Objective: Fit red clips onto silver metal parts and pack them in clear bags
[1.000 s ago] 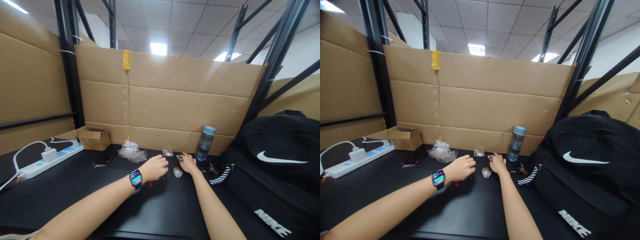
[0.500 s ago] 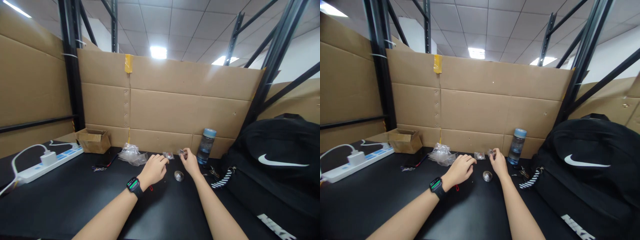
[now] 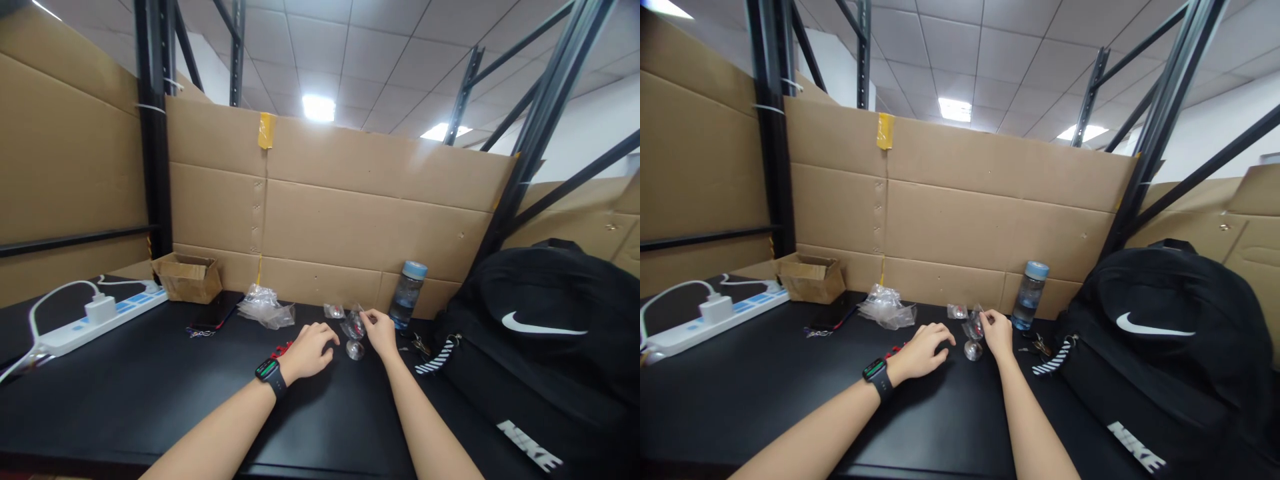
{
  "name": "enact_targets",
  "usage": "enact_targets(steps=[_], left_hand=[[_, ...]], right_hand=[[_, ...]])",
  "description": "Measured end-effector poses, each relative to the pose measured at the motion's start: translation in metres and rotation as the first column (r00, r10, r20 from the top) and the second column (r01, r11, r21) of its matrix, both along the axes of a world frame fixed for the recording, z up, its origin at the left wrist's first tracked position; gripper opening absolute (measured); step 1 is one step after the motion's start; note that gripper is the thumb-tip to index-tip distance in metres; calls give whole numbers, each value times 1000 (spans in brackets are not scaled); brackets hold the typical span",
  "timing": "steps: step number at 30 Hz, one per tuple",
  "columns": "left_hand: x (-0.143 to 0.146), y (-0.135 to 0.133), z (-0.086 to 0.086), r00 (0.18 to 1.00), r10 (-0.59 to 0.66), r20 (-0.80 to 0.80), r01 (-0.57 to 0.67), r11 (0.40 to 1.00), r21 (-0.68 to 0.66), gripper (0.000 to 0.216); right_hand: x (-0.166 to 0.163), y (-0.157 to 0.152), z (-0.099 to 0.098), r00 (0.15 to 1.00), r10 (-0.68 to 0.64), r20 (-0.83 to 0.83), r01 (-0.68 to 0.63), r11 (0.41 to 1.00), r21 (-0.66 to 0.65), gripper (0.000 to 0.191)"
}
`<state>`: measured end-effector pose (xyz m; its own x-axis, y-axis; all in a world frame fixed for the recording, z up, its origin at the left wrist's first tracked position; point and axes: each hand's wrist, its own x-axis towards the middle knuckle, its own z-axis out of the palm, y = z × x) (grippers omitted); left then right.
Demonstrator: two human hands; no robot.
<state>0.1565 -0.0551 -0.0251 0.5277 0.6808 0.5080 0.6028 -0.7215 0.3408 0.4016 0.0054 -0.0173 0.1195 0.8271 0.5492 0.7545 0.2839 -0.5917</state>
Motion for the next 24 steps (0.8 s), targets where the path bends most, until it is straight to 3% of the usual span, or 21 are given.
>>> enact_targets(steps=[6,11,15,19,22,24], left_hand=[[-3,0,4,1000,26,9,-26,999,20,26],[-8,-4,17,998,58,-32,-52,983,178,40],[-6,-10,29,988,99,-115,-43,909,414,50],[0,-11,28,976,160,-147,-56,839,542,39],[2,-6,23,977,124,-173,-13,846,533,21],[-2,0,23,982,115,-147,-23,857,514,16]], right_hand=[[-5,-6,7,971,79,-227,-37,982,184,42],[-15,-13,16,927,143,-347,-44,960,277,44],[-23,-16,16,821,301,-485,-215,950,225,46],[-39,-21,13,697,485,-527,-511,853,108,42],[-50,-25,11,682,509,-525,-582,813,32,39],[-50,-22,10,731,496,-468,-550,835,26,38]])
